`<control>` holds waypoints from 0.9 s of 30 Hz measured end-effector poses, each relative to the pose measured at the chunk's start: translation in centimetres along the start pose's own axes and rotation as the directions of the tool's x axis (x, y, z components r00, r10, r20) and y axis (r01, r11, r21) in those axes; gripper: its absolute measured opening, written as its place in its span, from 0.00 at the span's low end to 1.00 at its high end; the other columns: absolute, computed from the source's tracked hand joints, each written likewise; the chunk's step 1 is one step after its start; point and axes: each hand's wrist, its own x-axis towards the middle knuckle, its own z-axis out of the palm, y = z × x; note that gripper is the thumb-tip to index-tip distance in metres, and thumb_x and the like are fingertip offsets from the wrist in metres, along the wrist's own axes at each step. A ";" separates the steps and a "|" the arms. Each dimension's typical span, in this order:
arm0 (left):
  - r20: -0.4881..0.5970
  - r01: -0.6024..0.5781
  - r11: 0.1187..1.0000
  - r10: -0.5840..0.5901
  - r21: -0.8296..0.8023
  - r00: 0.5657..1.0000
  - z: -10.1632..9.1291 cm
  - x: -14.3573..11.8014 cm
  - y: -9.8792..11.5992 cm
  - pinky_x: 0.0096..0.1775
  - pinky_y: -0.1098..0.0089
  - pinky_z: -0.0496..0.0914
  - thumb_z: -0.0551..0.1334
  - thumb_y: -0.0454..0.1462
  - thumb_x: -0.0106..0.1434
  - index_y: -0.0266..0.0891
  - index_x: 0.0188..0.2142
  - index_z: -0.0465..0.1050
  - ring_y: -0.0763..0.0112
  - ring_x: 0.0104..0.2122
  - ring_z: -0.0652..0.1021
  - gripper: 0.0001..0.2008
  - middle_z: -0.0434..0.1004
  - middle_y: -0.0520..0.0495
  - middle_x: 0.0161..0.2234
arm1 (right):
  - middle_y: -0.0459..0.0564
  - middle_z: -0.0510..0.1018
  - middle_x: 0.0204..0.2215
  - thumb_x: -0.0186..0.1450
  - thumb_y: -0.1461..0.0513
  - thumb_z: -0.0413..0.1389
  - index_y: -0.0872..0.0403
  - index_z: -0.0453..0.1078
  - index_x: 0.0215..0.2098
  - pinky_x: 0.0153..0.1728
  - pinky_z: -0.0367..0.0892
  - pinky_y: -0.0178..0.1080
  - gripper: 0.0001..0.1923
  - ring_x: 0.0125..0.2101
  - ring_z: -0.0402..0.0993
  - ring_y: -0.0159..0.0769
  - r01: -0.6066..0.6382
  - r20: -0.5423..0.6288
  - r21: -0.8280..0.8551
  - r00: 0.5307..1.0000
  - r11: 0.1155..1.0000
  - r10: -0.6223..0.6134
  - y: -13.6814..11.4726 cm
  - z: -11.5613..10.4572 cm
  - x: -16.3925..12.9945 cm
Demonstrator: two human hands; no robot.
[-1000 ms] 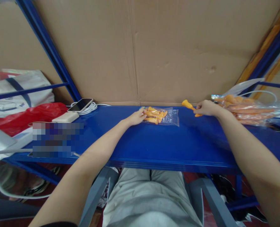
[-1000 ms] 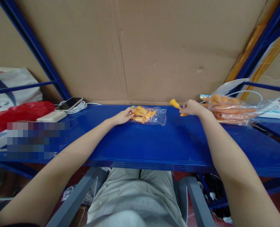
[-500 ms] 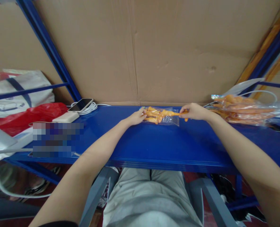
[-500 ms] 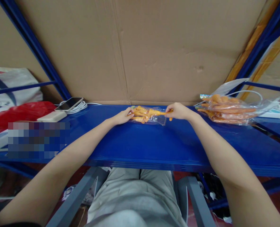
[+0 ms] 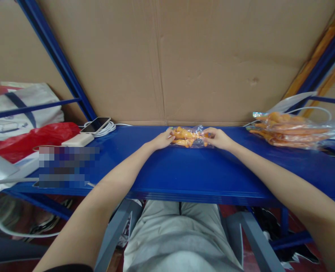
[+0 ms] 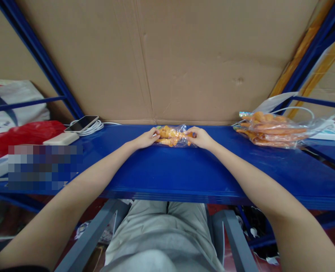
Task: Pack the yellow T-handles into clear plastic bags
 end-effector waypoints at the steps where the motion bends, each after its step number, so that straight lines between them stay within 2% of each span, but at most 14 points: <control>1: -0.005 0.004 1.000 -0.004 0.002 1.000 0.0 0.0 0.0 0.43 0.64 0.69 0.55 0.39 0.63 0.40 0.38 0.63 0.61 0.41 0.77 0.05 0.77 0.44 0.39 | 0.55 0.79 0.42 0.53 0.60 0.64 0.55 0.75 0.32 0.36 0.73 0.38 0.09 0.36 0.77 0.38 0.011 -0.028 0.034 1.000 0.999 -0.010 0.0 0.2 0.0; 4: -0.027 0.027 1.000 -0.027 0.006 0.999 0.1 0.1 0.1 0.45 0.62 0.69 0.54 0.39 0.64 0.40 0.38 0.64 0.60 0.41 0.77 0.06 0.77 0.42 0.40 | 0.54 0.77 0.46 0.52 0.63 0.65 0.54 0.74 0.39 0.39 0.74 0.40 0.15 0.39 0.77 0.38 -0.069 -0.080 0.208 0.993 0.976 0.088 -0.4 0.8 0.1; 7: -0.061 0.034 0.999 -0.035 -0.017 0.998 0.1 0.1 0.1 0.46 0.61 0.69 0.53 0.39 0.65 0.39 0.42 0.65 0.60 0.42 0.77 0.09 0.77 0.42 0.41 | 0.50 0.78 0.39 0.53 0.67 0.65 0.55 0.69 0.41 0.38 0.76 0.39 0.18 0.33 0.77 0.33 -0.254 -0.092 0.428 0.943 0.867 0.321 -1.2 1.1 0.0; 10: -0.080 0.017 0.999 -0.021 -0.050 0.997 0.0 0.2 0.0 0.46 0.61 0.69 0.52 0.39 0.65 0.38 0.48 0.65 0.61 0.42 0.77 0.14 0.78 0.42 0.42 | 0.48 0.78 0.29 0.57 0.71 0.61 0.55 0.65 0.37 0.33 0.77 0.35 0.13 0.27 0.76 0.29 -0.454 0.074 0.586 0.855 0.671 0.513 -2.4 1.0 -0.2; 12: -0.093 0.010 0.998 -0.015 -0.060 0.996 0.0 0.3 -0.3 0.46 0.62 0.69 0.52 0.40 0.65 0.38 0.50 0.66 0.61 0.42 0.77 0.16 0.78 0.43 0.42 | 0.48 0.77 0.25 0.61 0.73 0.57 0.56 0.64 0.35 0.29 0.76 0.32 0.09 0.23 0.75 0.28 -0.549 0.201 0.604 0.806 0.577 0.557 -3.2 0.9 -0.3; 14: -0.120 0.007 0.998 -0.015 -0.068 0.993 0.0 0.4 -0.6 0.47 0.63 0.69 0.53 0.41 0.65 0.38 0.50 0.67 0.62 0.42 0.77 0.16 0.79 0.44 0.43 | 0.48 0.76 0.23 0.64 0.74 0.54 0.57 0.65 0.34 0.26 0.75 0.30 0.07 0.21 0.74 0.27 -0.590 0.270 0.604 0.783 0.535 0.560 -3.8 0.8 -0.4; 16: -0.150 0.011 0.996 -0.024 -0.088 0.988 0.1 0.6 -0.9 0.48 0.64 0.69 0.53 0.41 0.64 0.39 0.49 0.68 0.63 0.43 0.77 0.16 0.78 0.46 0.43 | 0.48 0.77 0.24 0.65 0.74 0.52 0.58 0.65 0.35 0.26 0.75 0.29 0.07 0.20 0.75 0.27 -0.596 0.296 0.615 0.781 0.516 0.550 -4.0 0.6 -0.4; 20: -0.190 0.030 0.989 -0.058 -0.146 0.980 0.2 1.0 -1.1 0.49 0.65 0.68 0.53 0.40 0.63 0.38 0.48 0.69 0.64 0.44 0.76 0.16 0.78 0.45 0.44 | 0.47 0.77 0.25 0.65 0.74 0.52 0.56 0.65 0.38 0.26 0.76 0.29 0.09 0.22 0.76 0.27 -0.558 0.285 0.656 0.807 0.509 0.517 -3.9 0.5 -0.5; 24: -0.208 -0.006 0.981 -0.035 -0.193 0.977 0.4 1.0 -0.6 0.51 0.66 0.67 0.53 0.40 0.63 0.39 0.46 0.70 0.65 0.48 0.75 0.15 0.77 0.46 0.46 | 0.48 0.78 0.26 0.63 0.75 0.54 0.56 0.63 0.38 0.28 0.77 0.31 0.11 0.24 0.78 0.30 -0.570 0.307 0.628 0.808 0.531 0.503 -3.5 0.9 -0.6; 27: -0.174 -0.009 0.972 -0.033 -0.234 0.984 0.5 0.8 -0.1 0.49 0.67 0.68 0.54 0.41 0.63 0.38 0.47 0.70 0.66 0.45 0.76 0.16 0.78 0.47 0.44 | 0.50 0.79 0.27 0.60 0.75 0.57 0.56 0.64 0.38 0.30 0.78 0.35 0.12 0.25 0.78 0.32 -0.593 0.311 0.566 0.797 0.572 0.518 -3.3 1.3 -0.7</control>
